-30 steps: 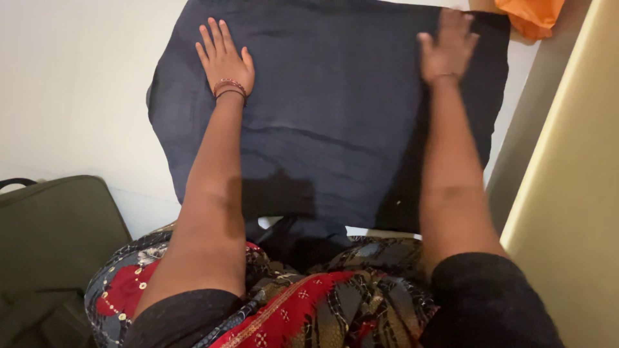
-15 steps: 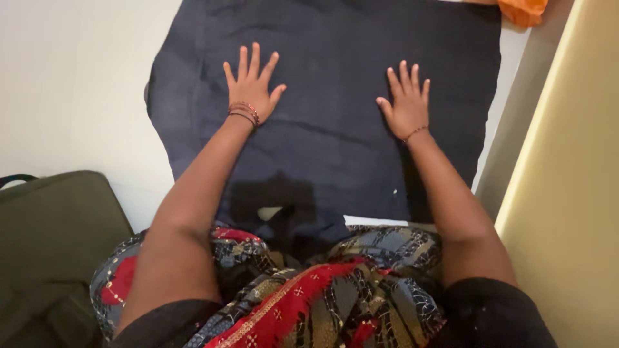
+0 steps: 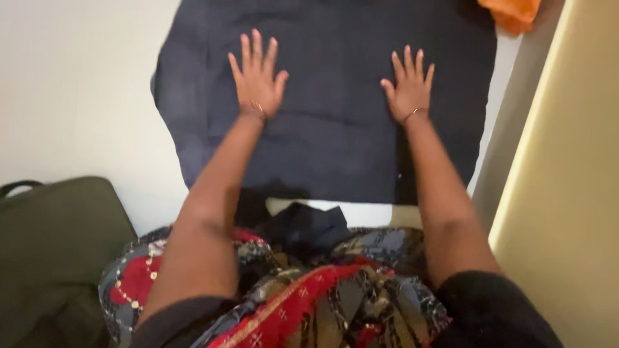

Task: The person folds a navy blue shirt on a white surface by folding in the sleeves and sides and then folding the bottom up to the collar.

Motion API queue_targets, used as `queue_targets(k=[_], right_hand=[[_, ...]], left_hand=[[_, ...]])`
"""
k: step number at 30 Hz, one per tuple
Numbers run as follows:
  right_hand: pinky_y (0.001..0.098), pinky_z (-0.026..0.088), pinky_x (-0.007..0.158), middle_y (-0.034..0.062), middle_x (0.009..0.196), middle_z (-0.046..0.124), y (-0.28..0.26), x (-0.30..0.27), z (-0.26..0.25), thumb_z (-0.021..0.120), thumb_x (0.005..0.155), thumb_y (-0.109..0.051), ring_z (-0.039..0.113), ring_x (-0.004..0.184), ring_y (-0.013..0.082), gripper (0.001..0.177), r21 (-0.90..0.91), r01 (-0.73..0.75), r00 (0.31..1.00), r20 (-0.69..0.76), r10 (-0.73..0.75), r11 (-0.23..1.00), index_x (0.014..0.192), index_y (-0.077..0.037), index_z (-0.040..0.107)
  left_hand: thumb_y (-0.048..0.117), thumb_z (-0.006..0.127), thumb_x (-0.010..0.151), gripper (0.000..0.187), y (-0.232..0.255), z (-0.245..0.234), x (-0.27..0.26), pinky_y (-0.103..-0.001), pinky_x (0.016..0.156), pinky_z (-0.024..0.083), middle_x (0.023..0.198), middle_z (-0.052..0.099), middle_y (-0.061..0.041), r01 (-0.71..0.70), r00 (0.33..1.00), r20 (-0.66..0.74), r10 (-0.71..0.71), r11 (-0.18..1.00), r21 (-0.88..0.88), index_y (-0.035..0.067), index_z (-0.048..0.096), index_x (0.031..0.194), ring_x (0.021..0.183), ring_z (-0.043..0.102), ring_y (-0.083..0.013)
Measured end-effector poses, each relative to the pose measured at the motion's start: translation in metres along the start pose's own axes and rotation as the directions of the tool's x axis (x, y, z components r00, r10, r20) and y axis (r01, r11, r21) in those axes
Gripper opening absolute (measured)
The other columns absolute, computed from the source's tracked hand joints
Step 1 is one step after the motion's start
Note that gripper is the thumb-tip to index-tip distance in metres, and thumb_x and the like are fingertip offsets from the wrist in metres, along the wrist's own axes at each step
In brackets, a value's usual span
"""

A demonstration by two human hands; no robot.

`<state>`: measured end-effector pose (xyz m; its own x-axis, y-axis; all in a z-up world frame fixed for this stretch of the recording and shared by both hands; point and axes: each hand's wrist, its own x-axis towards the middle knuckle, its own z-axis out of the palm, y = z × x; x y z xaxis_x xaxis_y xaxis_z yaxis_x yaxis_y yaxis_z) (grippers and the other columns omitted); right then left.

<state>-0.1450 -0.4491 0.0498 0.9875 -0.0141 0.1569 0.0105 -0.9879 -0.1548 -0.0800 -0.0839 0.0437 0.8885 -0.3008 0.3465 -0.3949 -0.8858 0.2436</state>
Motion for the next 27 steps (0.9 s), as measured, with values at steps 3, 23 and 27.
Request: queue_targets(k=[3, 23, 27], right_hand=[[0.0674, 0.011, 0.121, 0.0169, 0.171, 0.021, -0.052, -0.009, 0.011, 0.06, 0.101, -0.049, 0.01, 0.157, 0.0426, 0.077, -0.029, -0.062, 0.998, -0.028, 0.061, 0.998, 0.162, -0.009, 0.035], [0.0554, 0.012, 0.127, 0.0176, 0.173, 0.014, 0.108, -0.092, 0.008, 0.047, 0.108, -0.056, 0.011, 0.16, 0.0355, 0.079, -0.083, -0.242, 0.97, -0.039, 0.239, 0.967, 0.167, -0.009, 0.024], [0.0549, 0.013, 0.128, 0.0148, 0.175, 0.012, 0.123, -0.108, -0.026, 0.045, 0.105, -0.055, 0.01, 0.161, 0.0368, 0.077, -0.049, -0.368, 0.929, 0.011, 0.369, 0.928, 0.167, -0.013, 0.025]], left_hand=[[0.047, 0.06, 0.101, 0.076, 0.046, 0.001, -0.033, -0.069, 0.122, 0.008, 0.171, 0.014, -0.015, 0.0, 0.994, 0.107, 0.002, 1.0, -0.022, 0.015, 0.032, 0.164, 0.159, 0.009, -0.0364], [0.066, 0.061, 0.088, 0.091, 0.0, -0.021, -0.146, -0.07, 0.119, 0.007, 0.171, 0.016, -0.018, 0.101, 0.959, 0.249, -0.131, 0.986, 0.13, 0.024, 0.031, 0.164, 0.157, 0.011, -0.037], [0.062, 0.061, 0.092, 0.085, -0.022, -0.033, -0.155, -0.07, 0.122, 0.008, 0.174, 0.014, -0.01, 0.136, 0.949, 0.274, -0.156, 0.986, 0.092, 0.03, 0.028, 0.164, 0.159, 0.008, -0.0338]])
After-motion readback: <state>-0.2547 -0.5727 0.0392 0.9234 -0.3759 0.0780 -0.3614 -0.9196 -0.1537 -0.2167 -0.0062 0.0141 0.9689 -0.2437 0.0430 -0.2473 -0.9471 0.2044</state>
